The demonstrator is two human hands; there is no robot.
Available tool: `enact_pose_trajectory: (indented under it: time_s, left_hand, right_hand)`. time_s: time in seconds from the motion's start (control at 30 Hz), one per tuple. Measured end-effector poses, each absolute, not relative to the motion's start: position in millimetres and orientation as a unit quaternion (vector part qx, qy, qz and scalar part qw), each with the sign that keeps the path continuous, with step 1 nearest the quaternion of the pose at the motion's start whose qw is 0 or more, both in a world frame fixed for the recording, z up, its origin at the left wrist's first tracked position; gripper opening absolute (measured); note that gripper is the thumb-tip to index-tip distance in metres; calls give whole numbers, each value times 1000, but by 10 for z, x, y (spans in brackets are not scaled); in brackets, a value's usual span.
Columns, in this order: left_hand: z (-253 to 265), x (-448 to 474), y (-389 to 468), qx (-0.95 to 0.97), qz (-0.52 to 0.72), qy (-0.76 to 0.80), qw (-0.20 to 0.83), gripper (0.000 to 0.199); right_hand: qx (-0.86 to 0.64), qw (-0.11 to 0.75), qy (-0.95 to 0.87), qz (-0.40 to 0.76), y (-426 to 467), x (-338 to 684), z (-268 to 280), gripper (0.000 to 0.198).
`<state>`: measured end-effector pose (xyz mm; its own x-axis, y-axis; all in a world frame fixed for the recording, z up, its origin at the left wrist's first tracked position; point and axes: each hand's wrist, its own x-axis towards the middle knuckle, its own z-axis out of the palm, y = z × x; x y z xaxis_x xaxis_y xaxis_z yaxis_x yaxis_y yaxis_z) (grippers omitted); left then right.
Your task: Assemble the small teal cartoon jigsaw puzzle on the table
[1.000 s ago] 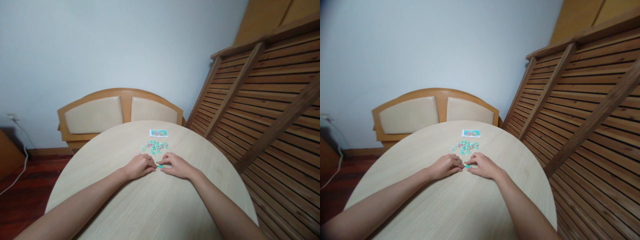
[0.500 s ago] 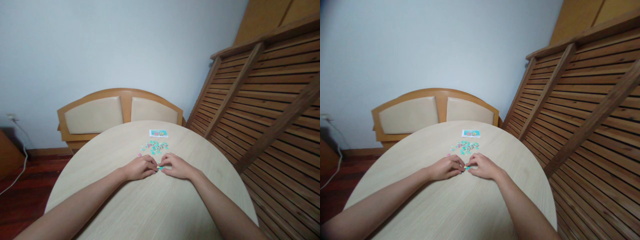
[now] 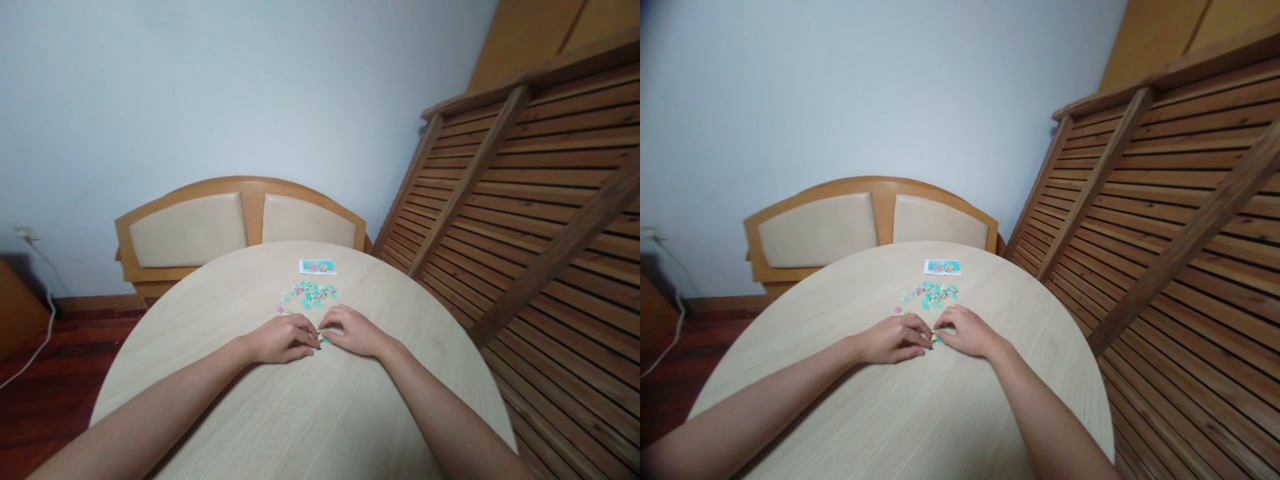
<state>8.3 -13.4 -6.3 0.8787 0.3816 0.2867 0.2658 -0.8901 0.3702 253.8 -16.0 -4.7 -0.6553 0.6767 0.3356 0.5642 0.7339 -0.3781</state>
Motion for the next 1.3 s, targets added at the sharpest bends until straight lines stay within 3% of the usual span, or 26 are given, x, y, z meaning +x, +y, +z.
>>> enact_pose_trajectory:
  time_s: [0.17, 0.3, 0.4, 0.63, 0.8, 1.03, 1.3]
  left_hand:
    - [-83, 114, -150, 957, 184, 163, 154, 26]
    - [-104, 135, -150, 959, 193, 148, 149, 27]
    - [-126, 139, -143, 959, 201, 140, 143, 27]
    - [-123, 153, -128, 959, 205, 151, 127, 21]
    - [-166, 141, -38, 930, 235, 280, 50, 17]
    - [-283, 82, 96, 907, 226, 355, 21, 28]
    - [-300, 53, 166, 908, 217, 358, 9, 33]
  right_hand:
    - [-432, 264, -860, 62, -36, 2494, -215, 30]
    - [-500, 206, -839, 65, 60, 2438, -291, 56]
    - [-519, 162, -835, 81, 97, 2413, -293, 65]
    - [-436, 157, -881, 98, 25, 2438, -226, 52]
    - [-399, 175, -895, 94, -4, 2435, -214, 43]
    - [-436, 224, -871, 34, 25, 2431, -247, 33]
    - [-444, 214, -869, 41, 34, 2450, -266, 36]
